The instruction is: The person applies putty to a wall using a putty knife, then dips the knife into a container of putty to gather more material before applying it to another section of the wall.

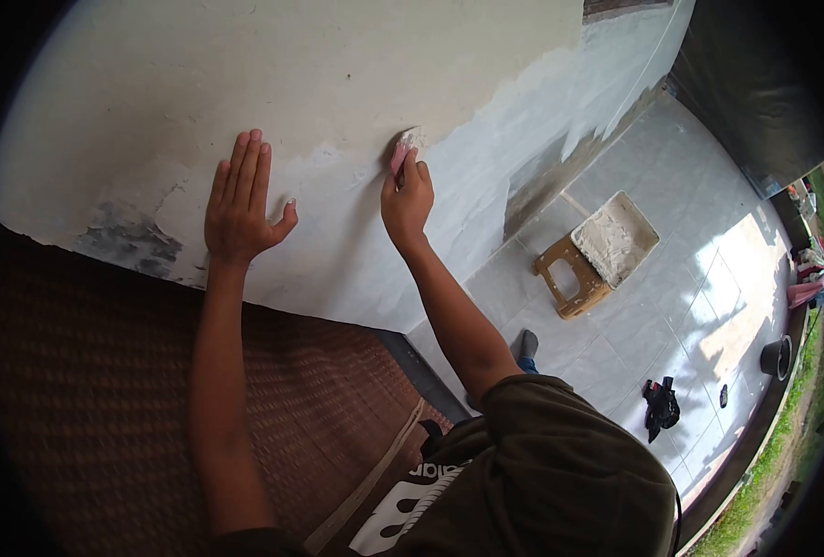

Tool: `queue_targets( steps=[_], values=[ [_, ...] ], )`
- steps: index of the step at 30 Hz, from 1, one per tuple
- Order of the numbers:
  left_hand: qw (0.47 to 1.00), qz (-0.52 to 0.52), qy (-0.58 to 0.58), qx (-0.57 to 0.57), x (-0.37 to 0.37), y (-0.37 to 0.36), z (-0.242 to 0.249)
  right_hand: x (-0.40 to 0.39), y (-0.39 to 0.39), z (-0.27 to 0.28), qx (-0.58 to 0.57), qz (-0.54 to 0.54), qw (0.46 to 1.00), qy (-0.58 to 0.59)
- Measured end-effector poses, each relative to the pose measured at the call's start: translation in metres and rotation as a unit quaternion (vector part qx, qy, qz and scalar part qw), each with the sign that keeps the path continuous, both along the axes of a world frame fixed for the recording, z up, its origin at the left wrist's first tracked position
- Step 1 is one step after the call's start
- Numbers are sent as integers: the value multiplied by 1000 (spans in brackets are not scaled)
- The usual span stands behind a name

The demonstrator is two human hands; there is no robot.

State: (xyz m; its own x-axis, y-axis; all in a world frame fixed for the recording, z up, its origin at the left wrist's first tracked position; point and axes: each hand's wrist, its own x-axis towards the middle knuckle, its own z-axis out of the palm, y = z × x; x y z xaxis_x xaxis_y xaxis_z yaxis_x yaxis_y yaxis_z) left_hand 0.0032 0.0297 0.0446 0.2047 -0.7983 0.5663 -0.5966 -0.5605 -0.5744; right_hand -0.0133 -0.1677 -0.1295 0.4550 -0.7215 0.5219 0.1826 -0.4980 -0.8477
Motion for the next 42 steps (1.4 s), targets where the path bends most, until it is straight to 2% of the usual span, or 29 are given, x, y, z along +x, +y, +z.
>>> queue_targets(
  steps=[5, 10, 11, 13, 15, 19, 25, 30, 42],
  values=[
    [1000, 2, -1, 2, -2, 0, 2, -47, 63, 2, 4, 100, 995, -29],
    [1000, -6, 12, 7, -4, 0, 4, -104, 81, 3, 134, 349, 927, -22],
    [1000, -8, 8, 4, -3, 0, 4, -108, 75, 5, 130, 348, 928, -24],
    [1000, -12, 16, 3, -3, 0, 4, -122, 60, 6, 356, 492, 793, -55],
    [1000, -14, 10, 0, -2, -1, 4, -127, 32, 4, 396, 538, 742, -57],
    [1000, -24, 8, -2, -2, 1, 4, -150, -15, 23, 439, 482, 757, -53],
    [996, -48, 50, -52, -10, -8, -4, -189, -76, 38, 428, 424, 796, -63],
    [984, -81, 124, -102, -30, -51, -44, -204, -118, 38, 417, 400, 814, -54],
    [948, -91, 257, -166, -91, -183, -135, -206, -221, 13, 439, 397, 803, -68]
  ],
)
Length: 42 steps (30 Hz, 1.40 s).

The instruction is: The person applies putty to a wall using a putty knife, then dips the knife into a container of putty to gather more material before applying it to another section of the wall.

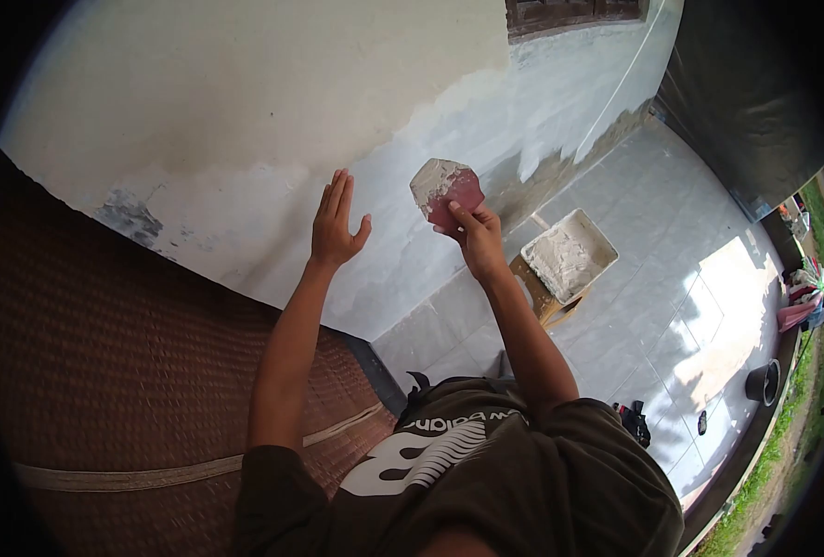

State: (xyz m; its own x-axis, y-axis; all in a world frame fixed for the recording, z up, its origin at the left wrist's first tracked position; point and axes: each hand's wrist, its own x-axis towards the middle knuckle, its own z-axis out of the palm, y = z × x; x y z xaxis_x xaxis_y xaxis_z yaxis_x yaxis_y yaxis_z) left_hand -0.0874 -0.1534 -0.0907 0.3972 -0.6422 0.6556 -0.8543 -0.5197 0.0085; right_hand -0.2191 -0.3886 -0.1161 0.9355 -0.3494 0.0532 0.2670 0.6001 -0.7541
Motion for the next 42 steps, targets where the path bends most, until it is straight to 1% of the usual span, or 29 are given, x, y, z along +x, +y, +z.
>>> queue_targets(
  steps=[3, 10, 12, 16, 17, 19, 21, 23, 25, 27, 28, 29, 31, 33, 35, 39, 42],
  values=[
    [999, -22, 27, -1, -7, -45, -15, -3, -37, -17, 21, -11, 1000, 6],
    [994, -63, 86, -14, -19, -152, -45, -14, -122, -44, 10, -62, 997, 33],
    [992, -71, 105, -14, -23, -176, -55, -20, -143, -54, -12, -74, 996, 45],
    [985, -98, 141, -19, -38, -216, -69, -37, -176, -81, -8, -110, 991, 70],
    [983, -104, 148, -20, -42, -224, -72, -39, -184, -90, -3, -109, 991, 80],
    [980, -110, 163, -12, -50, -237, -79, -46, -195, -108, 15, -139, 988, 62],
    [976, -123, 177, -3, -56, -252, -86, -53, -206, -123, 28, -152, 985, 81],
    [975, -131, 180, -3, -59, -264, -96, -59, -218, -137, 11, -172, 979, 113],
    [970, -147, 194, 6, -63, -276, -105, -67, -228, -153, 18, -188, 974, 124],
    [964, -155, 217, 8, -63, -288, -114, -68, -239, -177, -28, -208, 965, 158],
    [961, -159, 225, 12, -64, -292, -118, -70, -242, -183, -11, -222, 964, 148],
    [959, -166, 231, 10, -63, -298, -122, -70, -247, -189, -8, -225, 962, 155],
    [954, -174, 245, 11, -63, -309, -130, -74, -255, -196, -62, -237, 951, 188],
    [946, -185, 267, 9, -63, -319, -135, -78, -262, -199, -46, -249, 948, 192],
    [942, -192, 275, 13, -62, -327, -142, -78, -269, -206, -96, -256, 939, 210],
    [936, -205, 284, 18, -58, -338, -158, -80, -275, -211, -92, -273, 930, 230],
    [930, -194, 311, 24, -55, -343, -177, -78, -279, -232, -101, -291, 922, 234]
  ],
)
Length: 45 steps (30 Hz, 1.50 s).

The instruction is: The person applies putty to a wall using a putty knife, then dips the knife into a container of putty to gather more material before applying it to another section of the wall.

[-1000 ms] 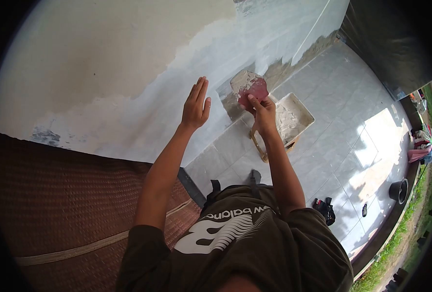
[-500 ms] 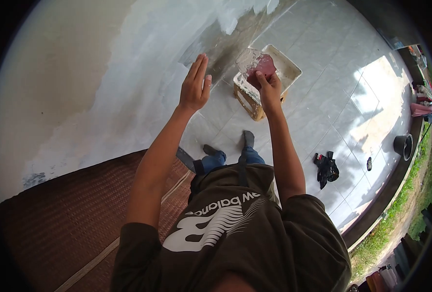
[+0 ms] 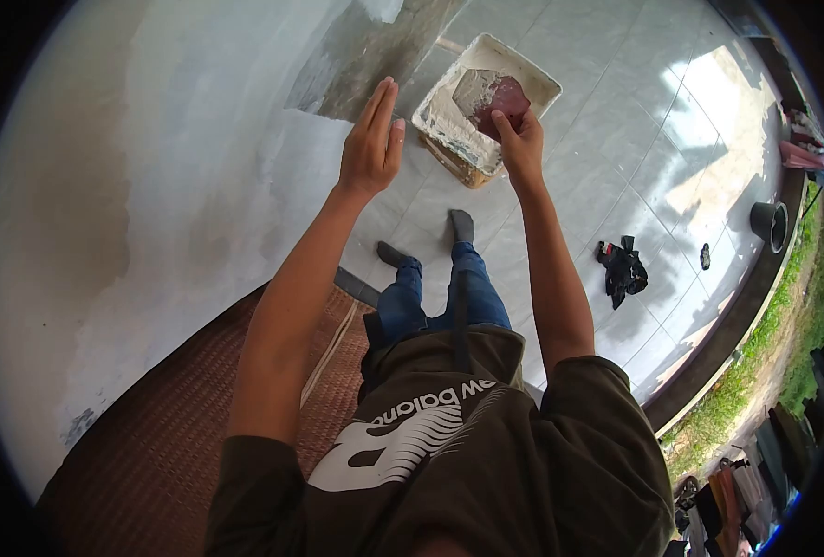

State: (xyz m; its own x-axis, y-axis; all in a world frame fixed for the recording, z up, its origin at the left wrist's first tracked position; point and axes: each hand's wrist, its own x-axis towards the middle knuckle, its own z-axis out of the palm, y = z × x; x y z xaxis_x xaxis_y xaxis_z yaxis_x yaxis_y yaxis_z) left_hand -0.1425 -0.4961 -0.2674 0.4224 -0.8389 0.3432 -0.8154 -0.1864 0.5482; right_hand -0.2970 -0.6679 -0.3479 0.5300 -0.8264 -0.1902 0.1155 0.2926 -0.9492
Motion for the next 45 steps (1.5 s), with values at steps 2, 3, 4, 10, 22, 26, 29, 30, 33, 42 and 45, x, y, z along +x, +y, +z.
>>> queue_targets(
  steps=[2, 3, 4, 10, 22, 26, 29, 30, 33, 42, 45],
  values=[
    [1000, 2, 9, 3, 5, -2, -15, 2, -6, -20, -33, 10, 998, 58],
    [1000, 8, 13, 5, 5, 0, -23, 1, -7, -30, -27, 13, 997, 67],
    [1000, 9, 21, 10, 8, 3, -29, 4, -10, -37, -64, 20, 992, 107],
    [998, 13, 49, 26, 10, 11, -71, 9, -24, -82, -152, 67, 960, 224],
    [993, 4, 107, 53, -13, 22, -148, -2, -48, -176, -294, 193, 854, 384],
    [990, 6, 124, 61, -18, 28, -160, 7, -47, -199, -330, 227, 832, 383],
    [988, 14, 131, 78, -22, 35, -164, 14, -43, -207, -345, 256, 806, 408],
    [987, 16, 135, 80, -23, 37, -164, 16, -42, -208, -352, 267, 791, 424],
    [986, 21, 139, 87, -24, 44, -167, 19, -40, -215, -378, 263, 785, 415],
    [985, 30, 142, 89, -27, 56, -172, 29, -66, -209, -355, 367, 768, 386],
    [984, 35, 148, 88, -31, 58, -169, 25, -75, -228, -341, 393, 783, 340]
  ],
)
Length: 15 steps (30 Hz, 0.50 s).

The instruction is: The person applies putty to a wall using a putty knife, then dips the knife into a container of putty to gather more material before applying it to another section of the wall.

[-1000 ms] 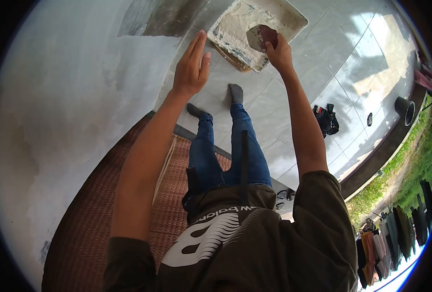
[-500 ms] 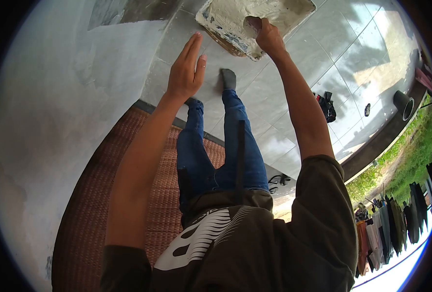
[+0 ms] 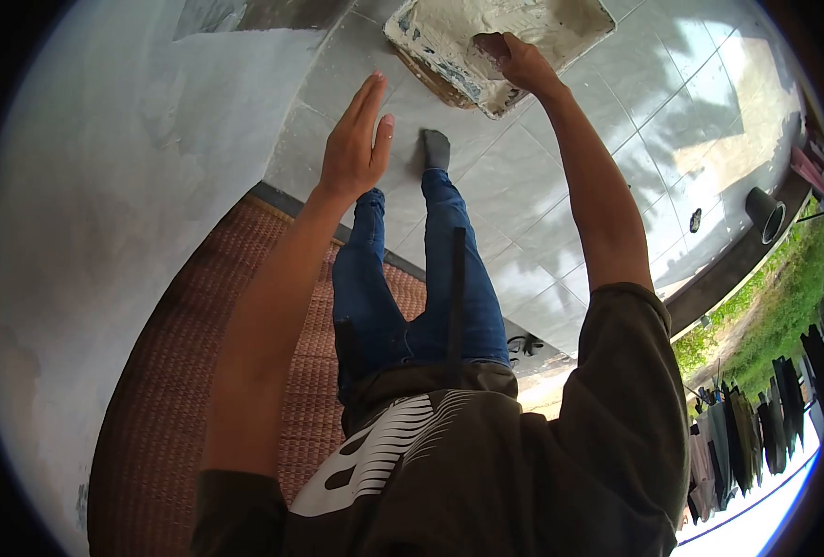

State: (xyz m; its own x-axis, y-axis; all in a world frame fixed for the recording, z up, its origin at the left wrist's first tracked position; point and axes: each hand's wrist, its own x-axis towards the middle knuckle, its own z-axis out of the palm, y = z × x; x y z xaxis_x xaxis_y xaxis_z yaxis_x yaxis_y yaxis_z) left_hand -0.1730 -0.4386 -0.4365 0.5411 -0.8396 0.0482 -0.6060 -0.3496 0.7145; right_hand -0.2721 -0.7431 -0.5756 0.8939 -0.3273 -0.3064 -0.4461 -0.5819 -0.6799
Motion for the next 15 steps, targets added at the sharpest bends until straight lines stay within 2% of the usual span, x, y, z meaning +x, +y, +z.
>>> queue_targets(
  steps=[4, 7, 9, 13, 15],
  values=[
    [1000, 2, 7, -2, -2, 4, 1, 0, 4, 0, -8, 33, 998, 48],
    [1000, 7, 7, 1, -4, 7, 1, 0, 5, 1, 36, 21, 998, 48],
    [1000, 7, 6, 0, -6, 9, 1, 1, 9, -8, 50, 61, 994, 75],
    [1000, 2, 20, 15, -10, 13, 5, 3, 10, -13, 83, 37, 992, 86],
    [1000, 2, 19, 14, -11, 14, 8, 1, 3, -20, 178, 39, 980, 81]
  ],
)
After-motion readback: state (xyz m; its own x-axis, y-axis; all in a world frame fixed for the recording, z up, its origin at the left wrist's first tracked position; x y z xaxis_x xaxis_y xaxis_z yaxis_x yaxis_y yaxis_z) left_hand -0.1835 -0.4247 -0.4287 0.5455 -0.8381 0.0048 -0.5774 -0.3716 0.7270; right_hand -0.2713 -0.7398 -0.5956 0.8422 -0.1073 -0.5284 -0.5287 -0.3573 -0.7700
